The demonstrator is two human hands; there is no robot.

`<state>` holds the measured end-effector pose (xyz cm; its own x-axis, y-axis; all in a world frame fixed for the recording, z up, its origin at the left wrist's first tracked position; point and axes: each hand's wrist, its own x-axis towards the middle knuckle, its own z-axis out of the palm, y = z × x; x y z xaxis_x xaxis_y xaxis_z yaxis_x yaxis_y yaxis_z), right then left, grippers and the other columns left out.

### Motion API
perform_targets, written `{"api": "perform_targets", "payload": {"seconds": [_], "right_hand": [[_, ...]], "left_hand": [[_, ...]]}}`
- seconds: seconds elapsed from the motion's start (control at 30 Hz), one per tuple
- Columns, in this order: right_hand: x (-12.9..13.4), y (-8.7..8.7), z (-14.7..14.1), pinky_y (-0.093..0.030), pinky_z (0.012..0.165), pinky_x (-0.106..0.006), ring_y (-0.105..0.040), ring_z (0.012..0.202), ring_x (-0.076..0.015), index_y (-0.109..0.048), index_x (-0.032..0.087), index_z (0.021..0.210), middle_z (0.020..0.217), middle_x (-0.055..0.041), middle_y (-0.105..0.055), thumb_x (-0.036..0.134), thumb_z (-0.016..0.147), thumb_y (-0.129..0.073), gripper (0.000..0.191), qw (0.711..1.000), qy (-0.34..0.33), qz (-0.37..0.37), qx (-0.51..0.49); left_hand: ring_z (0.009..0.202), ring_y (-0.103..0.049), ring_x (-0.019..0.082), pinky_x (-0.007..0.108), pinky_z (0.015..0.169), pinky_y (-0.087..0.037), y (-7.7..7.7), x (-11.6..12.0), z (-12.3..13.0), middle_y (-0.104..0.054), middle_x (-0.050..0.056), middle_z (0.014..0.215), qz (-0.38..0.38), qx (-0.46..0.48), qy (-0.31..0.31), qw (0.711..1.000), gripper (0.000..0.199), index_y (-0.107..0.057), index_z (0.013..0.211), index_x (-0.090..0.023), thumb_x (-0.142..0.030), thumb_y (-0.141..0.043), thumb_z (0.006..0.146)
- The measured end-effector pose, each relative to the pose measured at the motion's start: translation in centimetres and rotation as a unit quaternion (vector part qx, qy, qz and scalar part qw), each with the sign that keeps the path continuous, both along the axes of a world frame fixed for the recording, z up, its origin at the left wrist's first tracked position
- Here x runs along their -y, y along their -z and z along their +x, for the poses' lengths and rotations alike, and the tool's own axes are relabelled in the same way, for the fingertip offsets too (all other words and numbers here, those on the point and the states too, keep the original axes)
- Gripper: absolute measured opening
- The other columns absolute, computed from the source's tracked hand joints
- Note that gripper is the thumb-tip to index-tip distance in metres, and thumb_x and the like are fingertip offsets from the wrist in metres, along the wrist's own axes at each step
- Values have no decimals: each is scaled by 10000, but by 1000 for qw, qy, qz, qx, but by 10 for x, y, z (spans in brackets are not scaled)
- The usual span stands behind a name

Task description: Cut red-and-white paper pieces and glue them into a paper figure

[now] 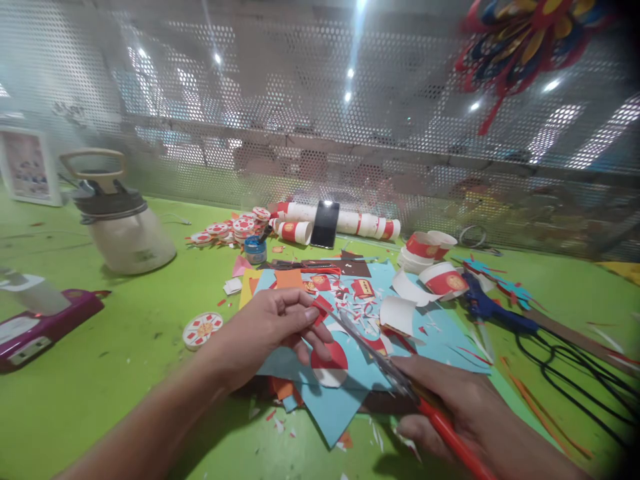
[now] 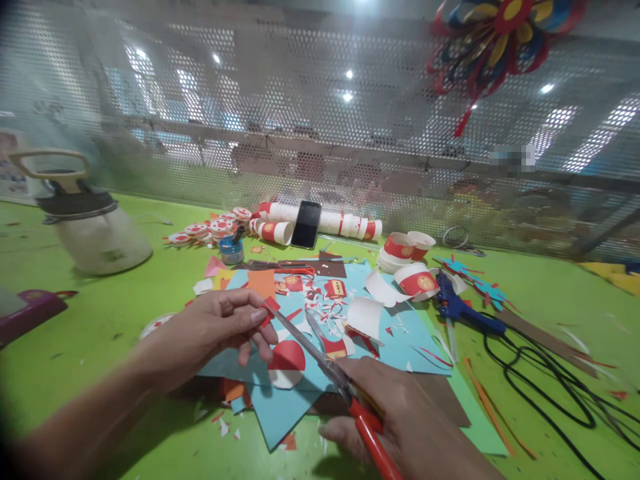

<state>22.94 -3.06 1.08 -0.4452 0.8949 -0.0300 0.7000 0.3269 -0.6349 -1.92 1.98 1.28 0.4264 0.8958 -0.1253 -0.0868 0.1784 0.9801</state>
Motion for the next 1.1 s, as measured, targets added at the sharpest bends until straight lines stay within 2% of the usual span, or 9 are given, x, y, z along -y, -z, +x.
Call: {"api": "perform_targets", "payload": {"seconds": [0.1,0.2,0.43,0.77,0.9,1.1], "right_hand": [[0,0,0,-486,667,-322,-614,783,-226,-622,212,1072,934,-67,-690,403,860,-569,291,999,-10,-38,33],[0,0,0,-469,656,-328,-606,750,-221,-623,210,1055,893,-61,-686,403,856,-569,283,998,-4,-35,48],[1,2,2,-469,686,-321,-611,784,-223,-611,219,1031,936,-62,-680,424,851,-570,277,998,-9,-23,55],[2,3,0,-408,566,-265,-541,648,-168,-644,210,984,797,-28,-657,434,855,-576,267,999,-10,-25,21],[2,3,0,-387,549,-268,-520,636,-171,-637,199,848,761,-31,-637,425,836,-586,233,999,2,-17,39],[4,5,1,-388,540,-252,-532,633,-166,-635,211,833,738,-17,-639,456,847,-578,252,1000,-4,-5,26]], "left_hand": [[642,-667,155,239,525,-450,-1,0,0,-693,47,719,1,-6,-1,1000,177,-590,791,-145,-313,-637,823],[650,-666,151,234,532,-451,1,0,0,-691,46,721,5,-2,-1,1000,179,-586,803,-146,-317,-632,830],[644,-661,155,235,519,-443,0,0,0,-691,45,722,5,-15,-6,1000,197,-580,792,-156,-342,-642,815],[629,-658,143,227,521,-443,0,0,0,-691,39,711,-2,-10,7,1000,183,-575,773,-155,-320,-631,826],[627,-660,140,222,521,-441,1,-1,-1,-699,55,717,-10,-11,6,1000,179,-561,765,-148,-301,-630,830],[616,-667,139,216,519,-444,2,-2,-2,-709,67,724,-18,0,18,1000,181,-570,786,-139,-298,-648,820]]}}
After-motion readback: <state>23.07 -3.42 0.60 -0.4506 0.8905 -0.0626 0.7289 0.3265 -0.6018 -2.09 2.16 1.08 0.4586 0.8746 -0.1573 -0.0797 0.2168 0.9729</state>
